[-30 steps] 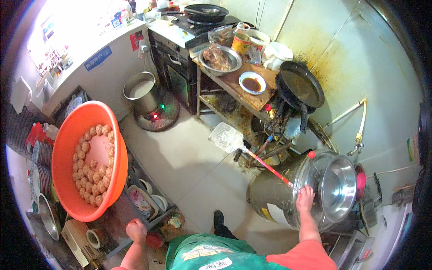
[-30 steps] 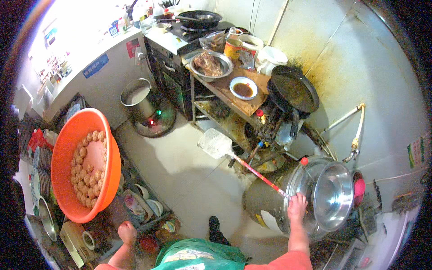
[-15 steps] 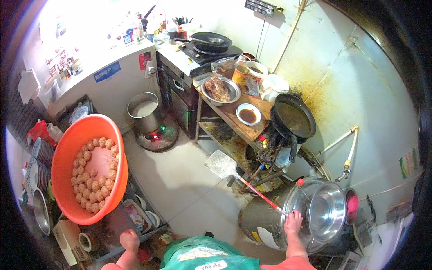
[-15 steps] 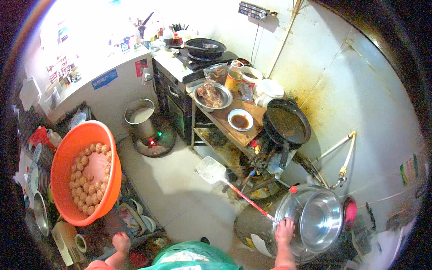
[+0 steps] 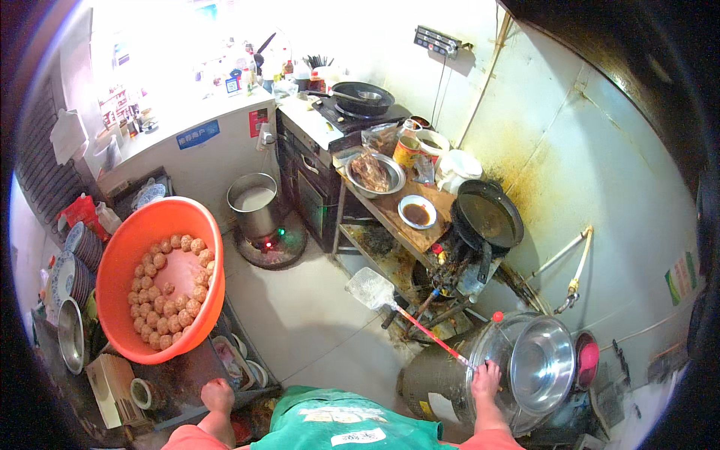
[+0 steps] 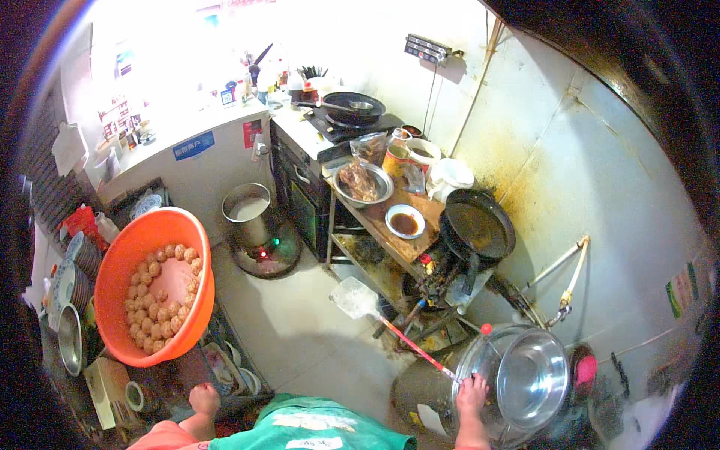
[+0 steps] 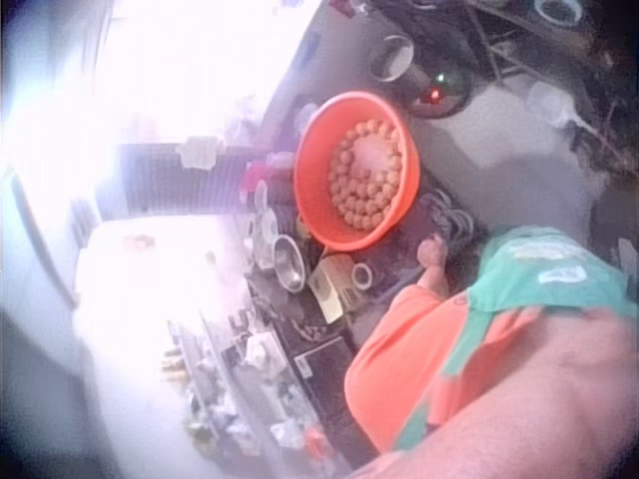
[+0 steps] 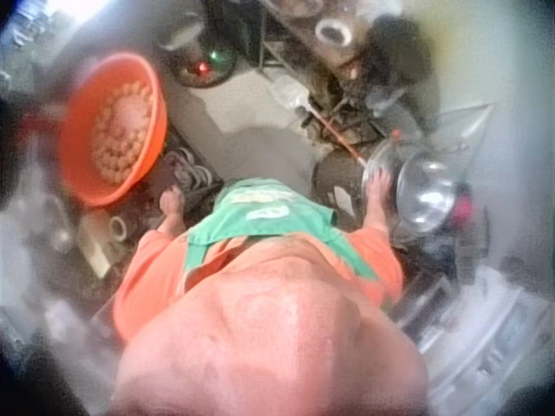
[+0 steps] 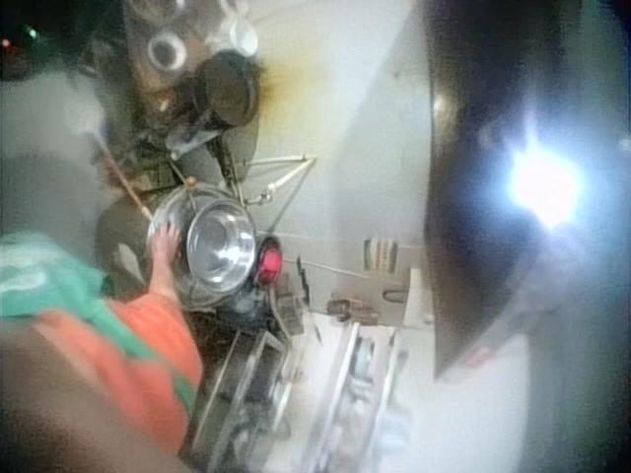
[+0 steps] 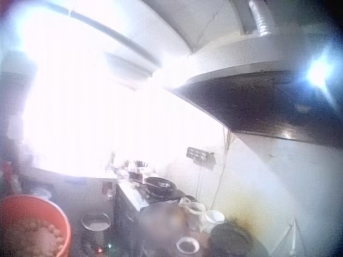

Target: The person retrieves a bowl of dark liquid and a strainer, then moves to the stove. They repeatedly dip raw meatballs from an orange basin into a small bowl of liquid and drop them into a wok of hot oil. The person uses a strainer to stir the frying meatballs and occasionally checks the oil temperature.

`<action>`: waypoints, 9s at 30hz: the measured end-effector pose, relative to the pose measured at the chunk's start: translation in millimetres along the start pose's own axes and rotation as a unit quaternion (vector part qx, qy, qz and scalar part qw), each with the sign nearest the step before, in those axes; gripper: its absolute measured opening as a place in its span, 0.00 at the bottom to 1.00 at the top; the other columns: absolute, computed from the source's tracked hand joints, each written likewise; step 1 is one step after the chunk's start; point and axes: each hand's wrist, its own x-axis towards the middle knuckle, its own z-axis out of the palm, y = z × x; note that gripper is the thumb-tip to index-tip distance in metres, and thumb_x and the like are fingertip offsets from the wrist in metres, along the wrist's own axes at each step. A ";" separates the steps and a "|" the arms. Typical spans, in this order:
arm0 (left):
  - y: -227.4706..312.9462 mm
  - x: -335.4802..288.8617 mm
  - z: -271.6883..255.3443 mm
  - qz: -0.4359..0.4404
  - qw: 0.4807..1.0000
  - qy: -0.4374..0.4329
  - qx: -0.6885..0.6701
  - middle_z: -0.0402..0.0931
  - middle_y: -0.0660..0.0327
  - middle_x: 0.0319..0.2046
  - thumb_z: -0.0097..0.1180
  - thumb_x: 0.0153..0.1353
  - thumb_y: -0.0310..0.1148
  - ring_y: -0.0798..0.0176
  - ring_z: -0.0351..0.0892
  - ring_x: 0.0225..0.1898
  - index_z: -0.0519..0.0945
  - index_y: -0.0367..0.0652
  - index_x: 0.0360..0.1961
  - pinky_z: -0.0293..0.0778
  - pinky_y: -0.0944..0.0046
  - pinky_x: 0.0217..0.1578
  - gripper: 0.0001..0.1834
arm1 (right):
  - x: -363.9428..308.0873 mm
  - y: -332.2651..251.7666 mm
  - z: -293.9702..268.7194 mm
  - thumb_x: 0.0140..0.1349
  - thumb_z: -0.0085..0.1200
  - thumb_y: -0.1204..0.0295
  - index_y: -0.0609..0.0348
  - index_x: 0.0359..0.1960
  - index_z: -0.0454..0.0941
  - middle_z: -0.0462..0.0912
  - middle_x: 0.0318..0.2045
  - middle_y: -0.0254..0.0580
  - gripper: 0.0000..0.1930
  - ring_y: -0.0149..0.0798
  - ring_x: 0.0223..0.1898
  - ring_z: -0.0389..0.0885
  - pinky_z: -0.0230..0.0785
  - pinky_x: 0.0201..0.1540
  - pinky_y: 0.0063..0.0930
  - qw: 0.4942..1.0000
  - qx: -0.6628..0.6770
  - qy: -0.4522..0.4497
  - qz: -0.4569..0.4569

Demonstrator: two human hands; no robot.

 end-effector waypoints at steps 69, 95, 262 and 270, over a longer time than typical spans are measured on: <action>-7.7 3.8 -25.6 0.109 0.966 -0.230 0.055 0.82 0.40 0.38 0.40 0.68 0.47 0.38 0.82 0.40 0.84 0.36 0.36 0.77 0.42 0.41 0.26 | 2.0 -5.0 -8.1 0.61 0.53 0.65 0.44 0.58 0.73 0.68 0.61 0.43 0.21 0.51 0.62 0.63 0.61 0.63 0.51 0.964 -0.145 -0.204 0.086; 282.8 -13.7 -90.2 0.464 0.871 -0.136 -0.084 0.82 0.41 0.34 0.42 0.67 0.44 0.39 0.82 0.36 0.82 0.35 0.32 0.78 0.43 0.36 0.23 | -152.1 -156.8 -32.5 0.61 0.56 0.70 0.47 0.43 0.79 0.80 0.44 0.47 0.08 0.51 0.47 0.77 0.68 0.53 0.52 0.980 0.194 -0.044 0.016; -0.7 3.0 -5.5 0.009 0.999 -0.047 0.015 0.81 0.37 0.28 0.45 0.61 0.45 0.34 0.82 0.33 0.85 0.32 0.26 0.77 0.39 0.37 0.25 | -146.9 -187.6 80.3 0.60 0.52 0.63 0.52 0.39 0.85 0.86 0.37 0.46 0.12 0.52 0.40 0.85 0.76 0.44 0.44 0.896 0.235 -0.363 0.102; 2.1 1.4 -9.9 0.023 0.998 -0.051 0.019 0.81 0.38 0.27 0.45 0.61 0.45 0.34 0.82 0.33 0.84 0.32 0.26 0.77 0.40 0.36 0.25 | -0.3 -196.2 -141.2 0.64 0.57 0.74 0.60 0.31 0.77 0.78 0.26 0.32 0.05 0.29 0.26 0.74 0.70 0.30 0.24 0.833 0.542 0.046 0.097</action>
